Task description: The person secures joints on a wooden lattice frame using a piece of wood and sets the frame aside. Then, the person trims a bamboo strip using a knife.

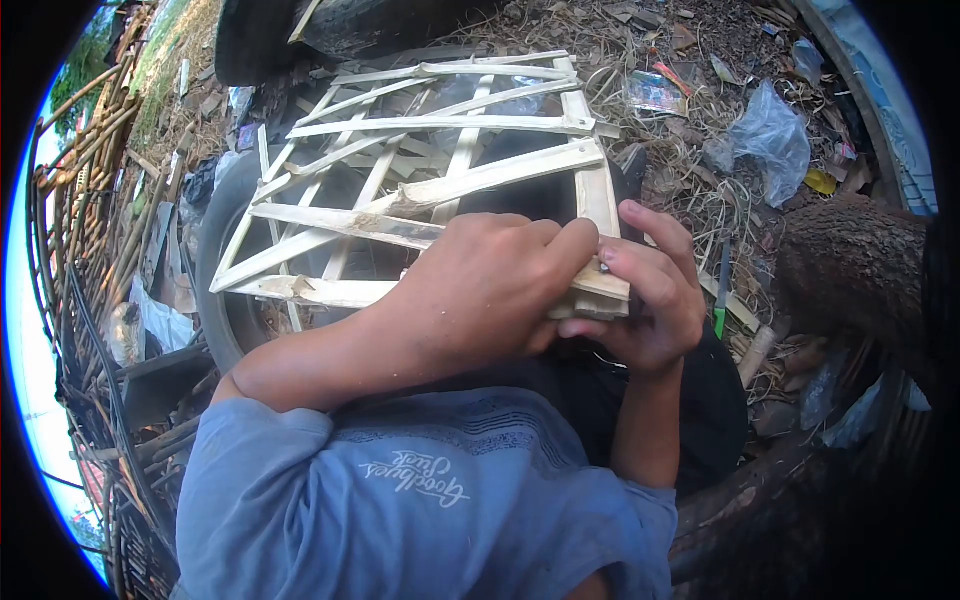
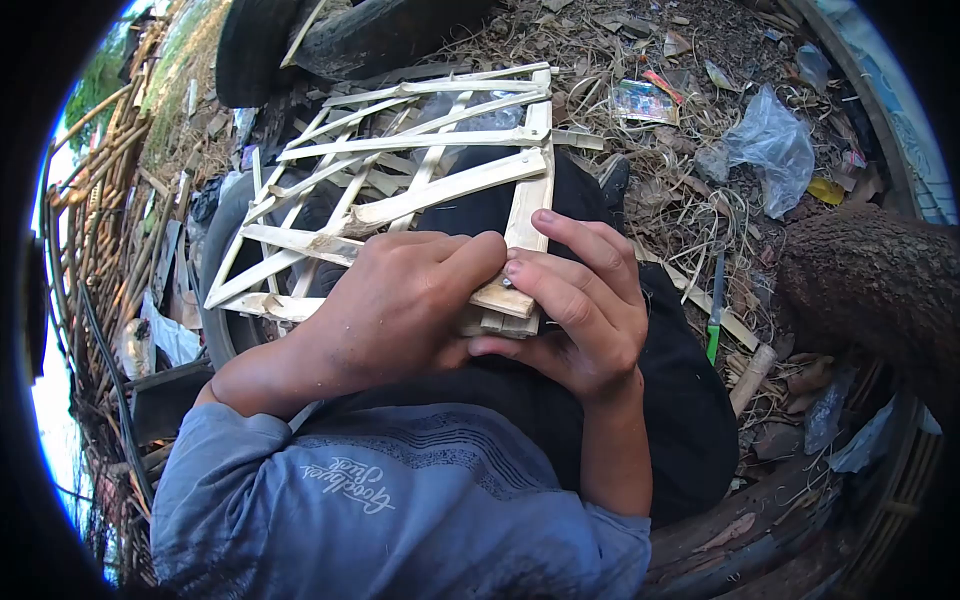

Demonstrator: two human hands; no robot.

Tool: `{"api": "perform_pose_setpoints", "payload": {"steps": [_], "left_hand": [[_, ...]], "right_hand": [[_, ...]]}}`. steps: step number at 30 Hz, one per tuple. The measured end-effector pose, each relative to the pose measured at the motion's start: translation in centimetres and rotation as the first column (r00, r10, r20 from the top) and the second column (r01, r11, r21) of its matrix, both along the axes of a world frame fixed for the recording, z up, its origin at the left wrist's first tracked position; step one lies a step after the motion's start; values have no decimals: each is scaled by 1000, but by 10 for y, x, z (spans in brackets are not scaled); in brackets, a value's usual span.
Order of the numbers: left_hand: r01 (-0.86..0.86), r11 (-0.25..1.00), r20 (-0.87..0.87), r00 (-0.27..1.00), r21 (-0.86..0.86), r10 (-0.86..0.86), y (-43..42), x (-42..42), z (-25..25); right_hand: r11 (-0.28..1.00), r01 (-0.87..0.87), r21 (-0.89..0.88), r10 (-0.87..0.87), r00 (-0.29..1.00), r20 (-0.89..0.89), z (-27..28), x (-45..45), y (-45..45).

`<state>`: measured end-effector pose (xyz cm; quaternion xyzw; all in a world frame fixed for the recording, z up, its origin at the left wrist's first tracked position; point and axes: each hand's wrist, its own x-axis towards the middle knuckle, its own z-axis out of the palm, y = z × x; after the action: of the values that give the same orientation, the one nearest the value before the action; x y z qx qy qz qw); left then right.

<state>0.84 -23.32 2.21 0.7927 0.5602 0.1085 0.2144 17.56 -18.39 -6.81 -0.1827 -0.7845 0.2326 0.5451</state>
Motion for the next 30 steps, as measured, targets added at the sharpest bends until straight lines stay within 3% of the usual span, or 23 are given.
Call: {"api": "perform_pose_setpoints", "payload": {"steps": [9,12,15,18,21,23,30], "left_hand": [[-30,999,-5,1000,17,30,3,8,19],[-151,989,-95,984,6,150,4,19,24],[-113,992,-108,988,-50,108,5,7,14],[-69,997,-79,994,22,70,4,4,9],[-56,997,-97,994,-48,51,6,5,12],[-35,999,-141,989,-3,34,3,3,5],[-11,1000,-211,977,-13,7,4,9,14]], "right_hand": [[997,18,-73,-22,998,-66,-7,-3,0],[995,1,-99,-9,997,-80,-6,-2,2],[996,-23,-85,17,997,-75,-8,-2,3],[995,-47,-89,39,995,-93,-6,-3,2],[994,-56,-96,49,996,-71,-3,0,2],[993,-63,-98,58,997,-51,-4,0,2],[990,-74,-116,57,988,-140,-15,-5,-1]]}}
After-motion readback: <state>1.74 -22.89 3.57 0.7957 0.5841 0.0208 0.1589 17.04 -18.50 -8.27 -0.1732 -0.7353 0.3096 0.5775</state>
